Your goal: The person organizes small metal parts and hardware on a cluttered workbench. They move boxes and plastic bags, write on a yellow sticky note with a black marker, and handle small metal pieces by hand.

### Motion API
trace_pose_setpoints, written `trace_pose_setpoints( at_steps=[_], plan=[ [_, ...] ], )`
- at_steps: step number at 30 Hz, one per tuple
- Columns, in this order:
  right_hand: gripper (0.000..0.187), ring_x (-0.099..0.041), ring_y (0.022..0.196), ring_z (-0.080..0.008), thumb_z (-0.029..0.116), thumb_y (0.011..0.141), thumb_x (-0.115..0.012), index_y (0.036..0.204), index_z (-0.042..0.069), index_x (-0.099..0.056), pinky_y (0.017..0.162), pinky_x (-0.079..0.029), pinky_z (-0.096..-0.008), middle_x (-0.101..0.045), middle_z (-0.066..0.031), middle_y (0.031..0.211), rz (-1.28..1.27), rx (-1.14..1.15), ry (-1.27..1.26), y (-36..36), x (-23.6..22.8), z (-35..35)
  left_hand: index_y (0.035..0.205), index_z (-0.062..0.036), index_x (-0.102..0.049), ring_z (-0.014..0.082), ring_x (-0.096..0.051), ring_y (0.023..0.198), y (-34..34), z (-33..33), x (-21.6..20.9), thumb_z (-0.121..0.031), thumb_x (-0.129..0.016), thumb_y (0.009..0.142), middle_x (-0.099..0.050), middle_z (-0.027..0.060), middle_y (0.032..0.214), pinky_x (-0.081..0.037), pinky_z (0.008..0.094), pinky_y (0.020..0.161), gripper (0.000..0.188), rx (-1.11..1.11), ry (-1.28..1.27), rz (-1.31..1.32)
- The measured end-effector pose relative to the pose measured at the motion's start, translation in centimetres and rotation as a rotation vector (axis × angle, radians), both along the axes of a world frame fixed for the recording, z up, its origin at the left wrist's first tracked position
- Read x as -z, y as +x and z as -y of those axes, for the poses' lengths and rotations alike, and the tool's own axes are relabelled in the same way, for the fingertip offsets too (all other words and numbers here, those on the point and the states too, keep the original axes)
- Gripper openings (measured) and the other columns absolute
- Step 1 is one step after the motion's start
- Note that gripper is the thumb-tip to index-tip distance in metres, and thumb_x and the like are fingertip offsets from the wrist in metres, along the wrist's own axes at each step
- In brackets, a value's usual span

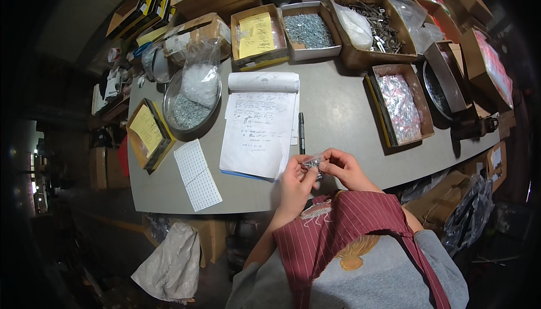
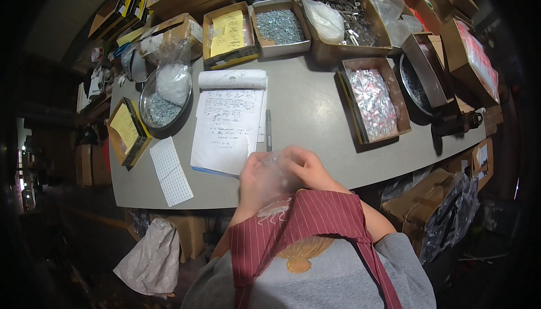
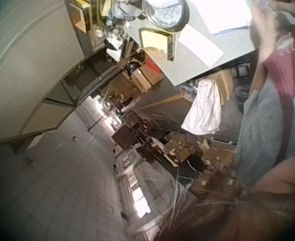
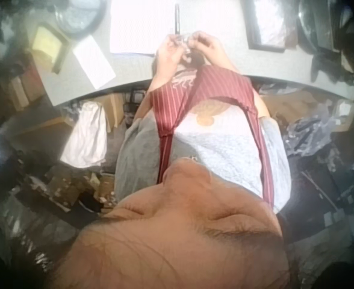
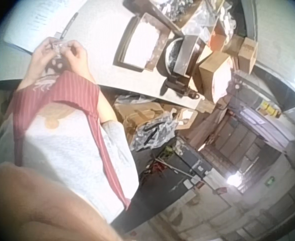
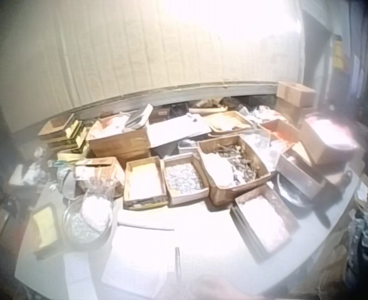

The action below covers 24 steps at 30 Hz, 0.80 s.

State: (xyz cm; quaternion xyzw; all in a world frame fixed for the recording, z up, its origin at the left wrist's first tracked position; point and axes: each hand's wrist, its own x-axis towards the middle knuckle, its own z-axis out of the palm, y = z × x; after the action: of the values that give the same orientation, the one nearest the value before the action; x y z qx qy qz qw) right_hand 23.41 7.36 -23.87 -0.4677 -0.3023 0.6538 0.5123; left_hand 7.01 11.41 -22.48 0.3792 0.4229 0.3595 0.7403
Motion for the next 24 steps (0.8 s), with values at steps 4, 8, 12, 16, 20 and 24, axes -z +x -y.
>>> trace_pose_setpoints(
  at_steps=[4, 8, 12, 16, 20, 24],
  plan=[
    [0.011, -0.059, 0.086, -0.0077, 0.01, 0.097, -0.061, 0.103, 0.002, -0.061, 0.075, -0.047, -0.0245, -0.064, -0.0009, 0.091, 0.009, 0.007, 0.017, 0.1, 0.6, 0.0, 0.112, 0.0014, -0.057, 0.0076, -0.063, 0.068, -0.2, 0.2, -0.5, -0.002, -0.065, 0.091, -0.068, 0.006, 0.085, -0.048, 0.0237, 0.058, 0.023, 0.073, 0.312, -0.3],
    [0.008, -0.059, 0.085, -0.007, 0.009, 0.096, -0.061, 0.1, 0.002, -0.06, 0.073, -0.046, -0.0242, -0.064, -0.0008, 0.09, 0.009, 0.004, 0.015, 0.2, 0.5, 0.0, 0.109, -0.0002, -0.06, 0.009, -0.065, 0.066, -0.2, 0.1, -1.4, -0.004, -0.068, 0.089, -0.069, 0.0066, 0.082, -0.05, 0.0253, 0.058, 0.022, 0.049, 0.532, -0.415],
    [0.009, -0.058, 0.084, -0.0064, 0.009, 0.095, -0.062, 0.099, 0.001, -0.061, 0.073, -0.046, -0.0238, -0.064, -0.0008, 0.09, 0.078, 0.012, 0.097, 0.4, 1.3, 0.0, 0.109, -0.002, -0.062, 0.0152, -0.067, 0.066, -0.2, 0.1, -0.9, -0.005, -0.07, 0.086, -0.07, 0.0098, 0.088, -0.052, 0.0283, 0.06, 0.024, 0.059, 0.536, -0.487],
    [0.012, -0.057, 0.091, -0.0077, 0.01, 0.095, -0.064, 0.103, 0.001, -0.063, 0.082, -0.046, -0.0252, -0.064, -0.0006, 0.095, 0.075, 0.0, 0.064, 0.7, 0.6, -0.1, 0.11, -0.0047, -0.063, 0.0215, -0.067, 0.065, -0.1, -0.1, -0.6, -0.007, -0.07, 0.086, -0.069, 0.0124, 0.094, -0.053, 0.0325, 0.06, 0.025, 0.074, 0.569, -0.491],
    [0.013, -0.056, 0.084, -0.007, 0.012, 0.095, -0.065, 0.101, 0.0, -0.063, 0.074, -0.046, -0.0233, -0.063, 0.0004, 0.09, 0.147, 0.055, 0.044, 0.1, 0.4, -0.1, 0.113, -0.0058, -0.062, 0.0244, -0.067, 0.066, -0.3, 0.0, 1.6, -0.009, -0.071, 0.086, -0.069, 0.0133, 0.093, -0.054, 0.0338, 0.06, 0.028, 0.101, 0.482, -0.42],
    [0.017, -0.055, 0.078, -0.0077, 0.018, 0.098, -0.063, 0.102, 0.001, -0.064, 0.071, -0.045, -0.0233, -0.062, -0.0001, 0.085, 0.202, 0.017, 0.019, 0.3, 1.9, -0.5, 0.116, -0.0017, -0.061, 0.0142, -0.068, 0.076, -0.5, -0.5, 4.2, -0.009, -0.067, 0.093, -0.071, 0.0096, 0.088, -0.055, 0.0312, 0.065, 0.026, 0.045, 0.332, -0.246]
  ],
)
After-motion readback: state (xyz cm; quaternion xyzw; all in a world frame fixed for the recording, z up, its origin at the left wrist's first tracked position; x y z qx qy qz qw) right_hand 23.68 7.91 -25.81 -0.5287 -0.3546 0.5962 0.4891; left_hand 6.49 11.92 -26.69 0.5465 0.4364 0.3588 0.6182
